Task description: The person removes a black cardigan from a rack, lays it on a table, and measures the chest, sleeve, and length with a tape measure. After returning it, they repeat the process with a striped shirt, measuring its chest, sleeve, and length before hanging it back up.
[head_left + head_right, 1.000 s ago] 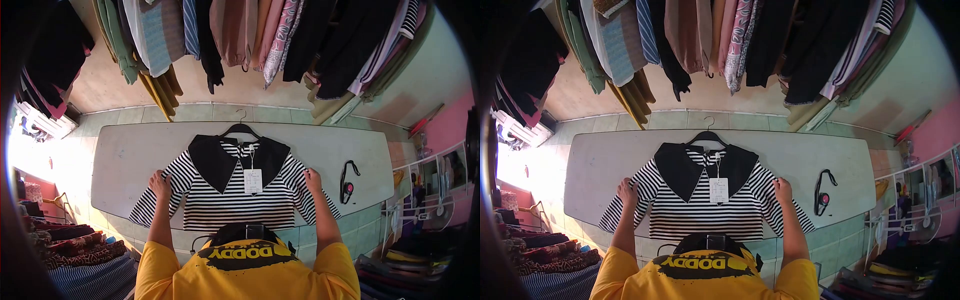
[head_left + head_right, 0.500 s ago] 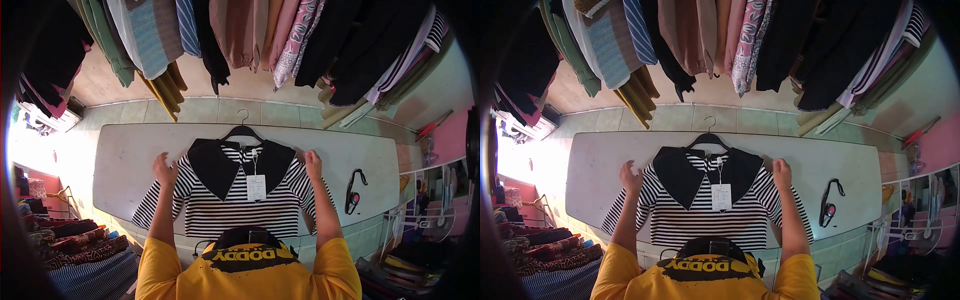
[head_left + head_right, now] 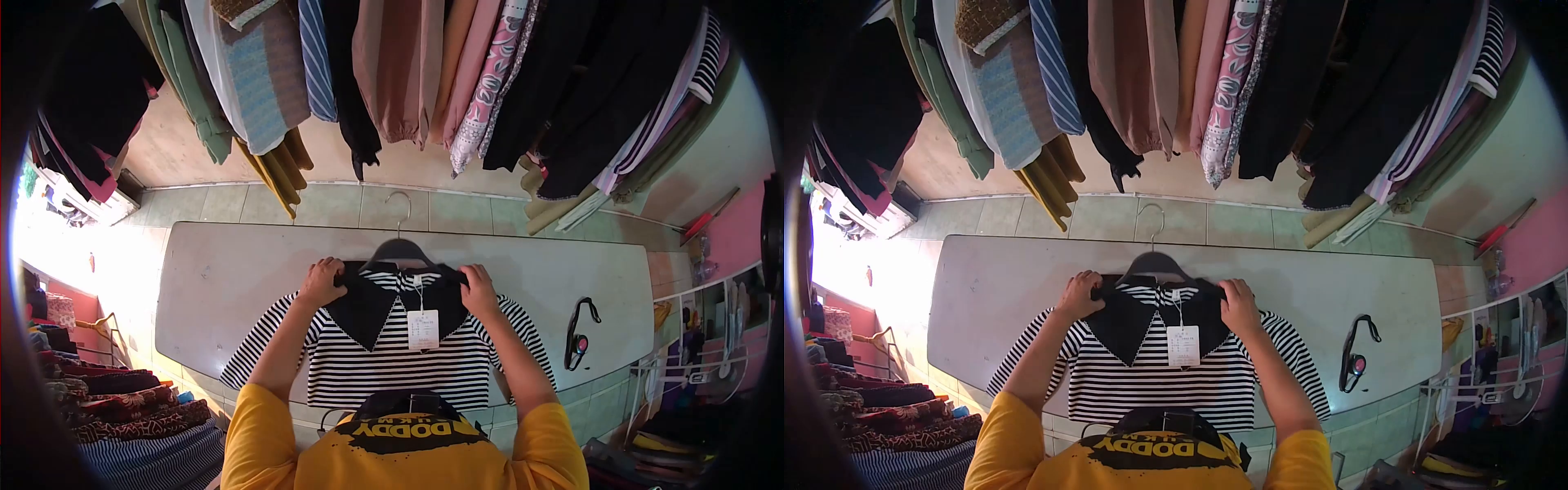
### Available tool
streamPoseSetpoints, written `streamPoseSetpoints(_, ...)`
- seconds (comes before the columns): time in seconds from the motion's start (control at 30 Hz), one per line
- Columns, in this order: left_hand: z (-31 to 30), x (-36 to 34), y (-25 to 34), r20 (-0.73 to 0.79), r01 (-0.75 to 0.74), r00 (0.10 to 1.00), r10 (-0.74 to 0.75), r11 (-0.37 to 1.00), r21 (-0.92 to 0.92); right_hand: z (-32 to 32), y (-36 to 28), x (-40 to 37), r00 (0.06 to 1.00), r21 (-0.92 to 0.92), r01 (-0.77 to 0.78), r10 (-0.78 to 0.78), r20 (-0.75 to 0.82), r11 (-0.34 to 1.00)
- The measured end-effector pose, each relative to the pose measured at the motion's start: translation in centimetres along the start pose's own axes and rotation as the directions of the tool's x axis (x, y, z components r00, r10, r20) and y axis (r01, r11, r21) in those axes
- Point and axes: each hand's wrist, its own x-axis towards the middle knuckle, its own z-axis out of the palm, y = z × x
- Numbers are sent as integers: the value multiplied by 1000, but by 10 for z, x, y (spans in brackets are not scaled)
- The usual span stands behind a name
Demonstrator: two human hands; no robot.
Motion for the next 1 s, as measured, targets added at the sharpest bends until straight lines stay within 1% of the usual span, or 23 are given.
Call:
streamPoseSetpoints(0.03,-11,-9,9,-6,-52,999,51,998,-21,-10,-9,-4,999,-32,20,-21,-35,999)
streamPoseSetpoints(0.07,-17,-15,13,0,-50,999,50,998,-23,-22,-17,-6,999,-31,15,-16,-31,999)
streamPoseSetpoints(0.13,-23,-29,16,21,-14,1000,20,962,-272,-46,-33,-9,995,-121,93,-90,31,988)
streamPoseSetpoints(0.17,-25,-35,16,26,-13,999,21,962,-274,-58,-40,-9,996,-122,89,-86,34,989)
streamPoseSetpoints(0.23,-33,-45,14,-102,-281,958,269,950,-133,-77,-47,-6,996,71,6,-12,83,997)
streamPoseSetpoints(0.27,-44,-50,16,-161,-379,918,362,920,-94,-84,-45,-7,996,105,45,-53,74,993)
streamPoseSetpoints(0.3,-56,-55,19,-159,-383,917,365,919,-94,-93,-45,-6,996,103,42,-50,72,994)
streamPoseSetpoints(0.33,-67,-61,23,-57,-263,965,256,939,-223,-105,-48,-5,972,203,-123,77,221,971)
streamPoseSetpoints(0.37,-76,-63,22,59,-124,987,152,934,-334,-113,-50,-2,909,275,-295,180,376,915)
streamPoseSetpoints(0.4,-82,-62,18,128,-90,980,149,919,-384,-119,-53,1,927,336,-258,135,350,906)
streamPoseSetpoints(0.43,-83,-58,20,127,-88,981,147,919,-385,-117,-50,4,927,335,-258,133,352,906)
streamPoseSetpoints(0.5,-83,-51,23,111,-90,987,120,966,-244,-103,-38,11,959,216,-158,97,268,964)
streamPoseSetpoints(0.53,-70,-41,12,99,-98,989,112,986,-132,-91,-30,14,969,104,-105,78,236,989)
streamPoseSetpoints(0.57,-59,-33,5,93,-100,989,113,986,-131,-78,-20,16,970,103,-100,74,233,990)
streamPoseSetpoints(0.63,-39,-15,-7,44,-63,997,65,997,-45,-51,0,20,981,-52,-54,62,183,997)
streamPoseSetpoints(0.73,-11,6,-24,53,-10,999,10,1000,-3,-17,23,23,972,-116,-119,140,190,986)
streamPoseSetpoints(0.77,3,13,-34,52,-10,999,10,1000,-2,-6,30,23,972,-115,-118,138,189,986)
streamPoseSetpoints(0.83,26,22,-53,-11,4,1000,-4,999,-34,11,41,21,929,-220,-223,275,246,950)
streamPoseSetpoints(0.87,24,25,-55,-10,2,1000,-2,999,-32,13,43,23,905,-211,-261,315,285,942)
streamPoseSetpoints(0.9,23,28,-56,13,22,1000,-23,1000,15,14,46,26,904,-211,-264,318,285,941)
streamPoseSetpoints(0.93,25,30,-56,37,42,998,-44,997,62,15,48,26,926,-188,-230,274,260,955)
streamPoseSetpoints(0.97,21,31,-53,46,41,998,-43,997,59,16,50,24,944,-166,-197,233,235,966)
streamPoseSetpoints(1.0,13,32,-46,42,71,996,-75,994,84,16,48,24,941,-168,-202,239,239,965)
